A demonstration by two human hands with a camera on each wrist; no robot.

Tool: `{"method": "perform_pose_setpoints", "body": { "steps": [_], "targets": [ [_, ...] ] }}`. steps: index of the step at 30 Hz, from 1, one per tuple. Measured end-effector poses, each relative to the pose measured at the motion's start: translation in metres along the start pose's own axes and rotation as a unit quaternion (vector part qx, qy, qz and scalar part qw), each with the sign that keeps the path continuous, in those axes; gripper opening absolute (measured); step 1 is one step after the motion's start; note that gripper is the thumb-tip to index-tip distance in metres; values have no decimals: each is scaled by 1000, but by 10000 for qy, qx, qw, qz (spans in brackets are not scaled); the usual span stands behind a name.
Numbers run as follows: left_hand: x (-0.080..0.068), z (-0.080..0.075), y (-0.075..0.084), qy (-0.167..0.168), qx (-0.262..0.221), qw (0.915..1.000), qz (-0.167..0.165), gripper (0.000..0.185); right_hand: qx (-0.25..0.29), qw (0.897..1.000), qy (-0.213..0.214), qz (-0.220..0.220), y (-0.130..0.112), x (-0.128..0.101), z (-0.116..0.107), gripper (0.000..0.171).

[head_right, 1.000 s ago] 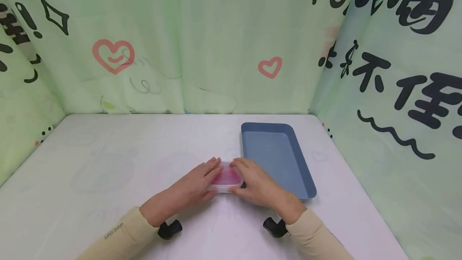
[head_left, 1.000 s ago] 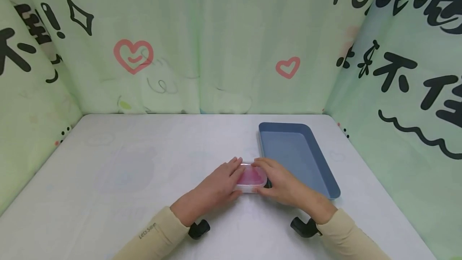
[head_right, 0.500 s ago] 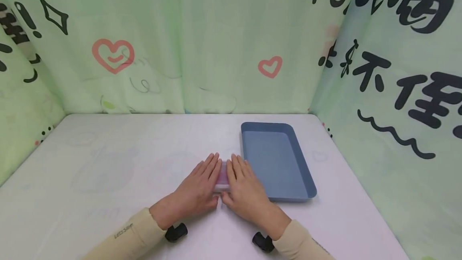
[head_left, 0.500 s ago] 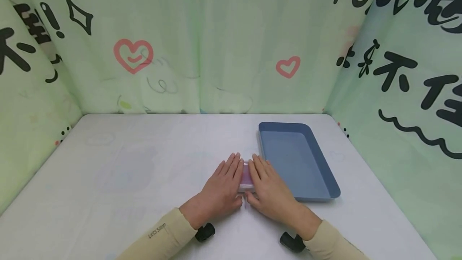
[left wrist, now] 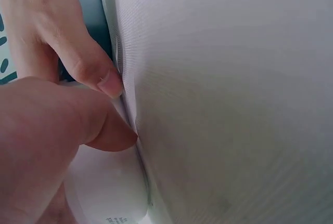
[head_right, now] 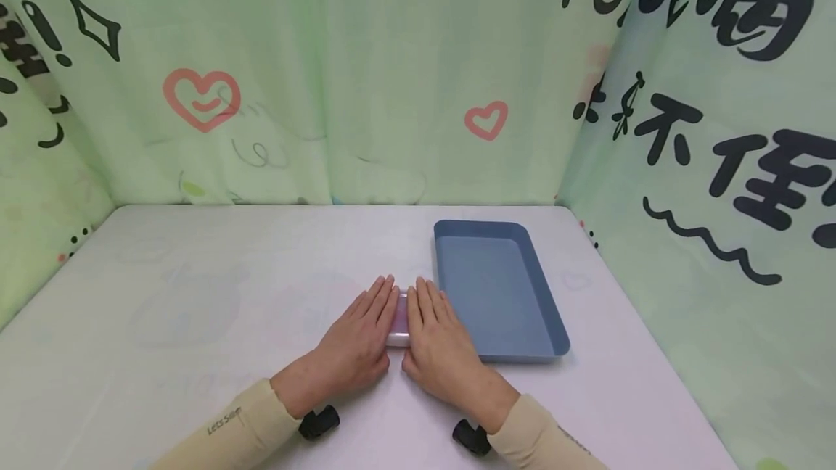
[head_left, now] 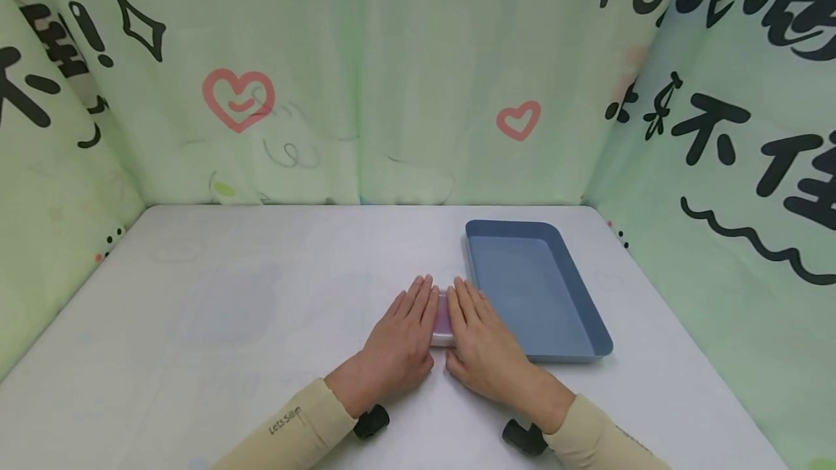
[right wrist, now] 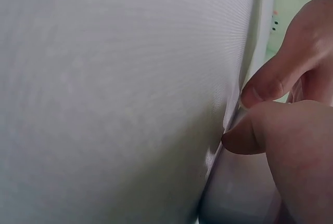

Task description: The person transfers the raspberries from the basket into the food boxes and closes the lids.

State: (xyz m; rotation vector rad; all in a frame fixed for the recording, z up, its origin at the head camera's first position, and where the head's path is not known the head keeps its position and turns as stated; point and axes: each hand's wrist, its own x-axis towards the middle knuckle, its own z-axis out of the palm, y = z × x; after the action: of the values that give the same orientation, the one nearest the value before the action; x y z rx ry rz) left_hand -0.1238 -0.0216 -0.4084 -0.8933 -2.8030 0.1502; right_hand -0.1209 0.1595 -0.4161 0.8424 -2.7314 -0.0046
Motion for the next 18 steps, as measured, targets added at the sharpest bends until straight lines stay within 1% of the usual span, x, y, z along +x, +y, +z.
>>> {"method": "perform_pose_setpoints", "body": {
  "steps": [6,10,12,15,18],
  "targets": [
    [1,-2,3,-104,132,9998,-68,80,-31,10000,-35,-15,-1,0,0,83],
    [1,-3,7,-47,12,10000,-83,78,83,10000,-13,-3,-3,0,-1,82],
    [1,-3,9,27,39,10000,-44,79,190,9998,9,5,-5,0,-1,81],
    [1,-2,11,97,222,9997,34,80,275,9996,32,40,-7,0,-2,79],
    [3,-2,10,18,252,9997,5,80,234,9997,97,77,-9,1,-3,77]
  ]
}}
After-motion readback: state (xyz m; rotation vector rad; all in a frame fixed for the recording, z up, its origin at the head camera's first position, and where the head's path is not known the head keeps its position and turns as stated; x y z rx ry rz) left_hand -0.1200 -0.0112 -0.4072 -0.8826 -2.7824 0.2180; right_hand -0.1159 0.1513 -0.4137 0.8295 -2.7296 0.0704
